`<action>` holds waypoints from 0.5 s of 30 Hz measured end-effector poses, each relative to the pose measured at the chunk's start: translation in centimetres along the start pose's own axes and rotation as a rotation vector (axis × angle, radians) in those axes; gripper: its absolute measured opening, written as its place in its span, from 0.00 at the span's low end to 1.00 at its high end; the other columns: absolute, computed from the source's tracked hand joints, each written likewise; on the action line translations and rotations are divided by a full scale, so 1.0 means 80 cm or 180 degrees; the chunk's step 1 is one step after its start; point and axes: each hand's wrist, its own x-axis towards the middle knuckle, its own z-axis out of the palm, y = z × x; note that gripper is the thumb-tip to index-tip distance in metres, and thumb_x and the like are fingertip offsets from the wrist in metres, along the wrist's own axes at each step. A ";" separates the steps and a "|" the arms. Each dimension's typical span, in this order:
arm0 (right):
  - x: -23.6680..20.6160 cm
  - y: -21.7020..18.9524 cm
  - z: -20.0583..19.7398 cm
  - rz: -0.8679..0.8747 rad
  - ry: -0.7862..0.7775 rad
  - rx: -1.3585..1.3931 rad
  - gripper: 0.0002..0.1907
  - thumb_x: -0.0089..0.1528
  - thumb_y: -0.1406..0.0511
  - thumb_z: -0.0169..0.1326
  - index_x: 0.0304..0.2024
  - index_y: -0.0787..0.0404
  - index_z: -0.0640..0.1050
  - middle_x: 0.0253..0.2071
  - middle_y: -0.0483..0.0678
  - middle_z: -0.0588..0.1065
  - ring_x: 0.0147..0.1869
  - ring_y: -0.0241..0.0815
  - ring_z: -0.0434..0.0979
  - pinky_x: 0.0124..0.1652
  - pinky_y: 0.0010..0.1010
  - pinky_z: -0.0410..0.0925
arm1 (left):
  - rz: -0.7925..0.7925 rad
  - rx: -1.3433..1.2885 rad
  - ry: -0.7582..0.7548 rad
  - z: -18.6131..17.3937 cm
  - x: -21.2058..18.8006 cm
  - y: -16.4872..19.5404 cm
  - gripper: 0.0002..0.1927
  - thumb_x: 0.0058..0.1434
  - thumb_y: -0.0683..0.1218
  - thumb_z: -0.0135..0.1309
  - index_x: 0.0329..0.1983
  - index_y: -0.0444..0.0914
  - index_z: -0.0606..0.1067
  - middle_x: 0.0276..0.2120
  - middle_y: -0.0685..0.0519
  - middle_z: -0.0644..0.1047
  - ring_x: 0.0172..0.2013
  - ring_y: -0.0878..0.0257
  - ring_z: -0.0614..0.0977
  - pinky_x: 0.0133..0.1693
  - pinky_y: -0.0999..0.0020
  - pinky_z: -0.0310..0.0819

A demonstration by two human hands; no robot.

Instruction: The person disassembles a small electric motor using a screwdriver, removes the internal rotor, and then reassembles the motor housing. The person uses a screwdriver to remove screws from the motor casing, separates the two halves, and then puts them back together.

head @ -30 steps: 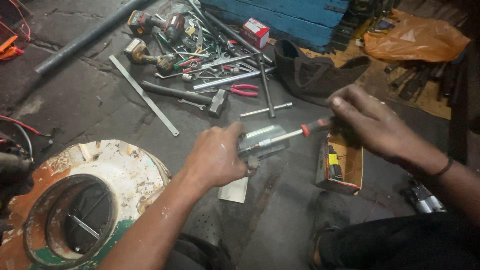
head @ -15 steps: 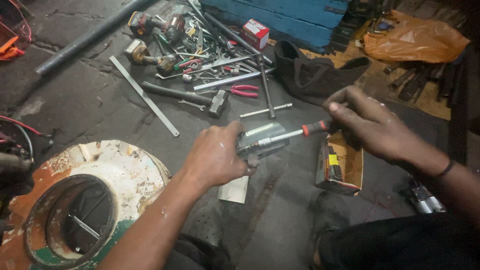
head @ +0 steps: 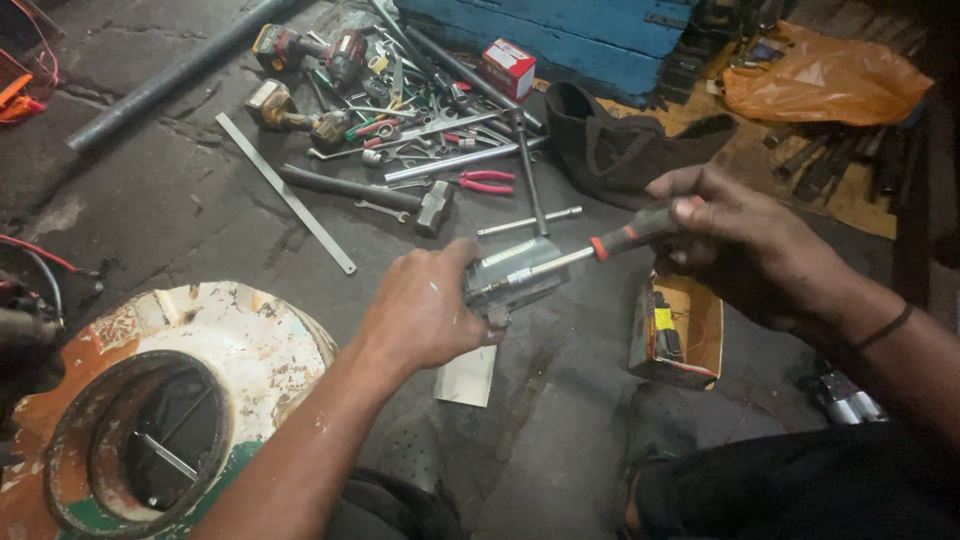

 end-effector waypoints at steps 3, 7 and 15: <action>0.009 0.004 0.004 0.0541 0.0522 -0.0900 0.14 0.69 0.58 0.39 0.48 0.59 0.71 0.37 0.51 0.75 0.32 0.40 0.73 0.32 0.31 0.70 | -0.0011 -0.0009 -0.0035 0.000 0.000 -0.001 0.37 0.36 0.49 0.73 0.52 0.36 0.76 0.35 0.38 0.82 0.41 0.43 0.84 0.48 0.53 0.77; 0.004 0.004 0.002 -0.0126 0.0040 -0.1978 0.14 0.75 0.59 0.39 0.48 0.63 0.68 0.32 0.57 0.67 0.29 0.45 0.66 0.27 0.37 0.66 | -0.0051 0.0006 -0.0066 -0.002 0.000 -0.001 0.36 0.37 0.48 0.72 0.52 0.36 0.77 0.34 0.38 0.83 0.40 0.44 0.85 0.48 0.53 0.77; 0.003 0.002 -0.004 0.0031 0.0160 -0.0712 0.16 0.59 0.68 0.48 0.51 0.57 0.68 0.36 0.42 0.73 0.33 0.33 0.75 0.30 0.25 0.73 | -0.0068 -0.0022 -0.0133 -0.004 0.000 0.003 0.37 0.36 0.49 0.73 0.52 0.35 0.76 0.35 0.38 0.82 0.41 0.44 0.85 0.49 0.54 0.76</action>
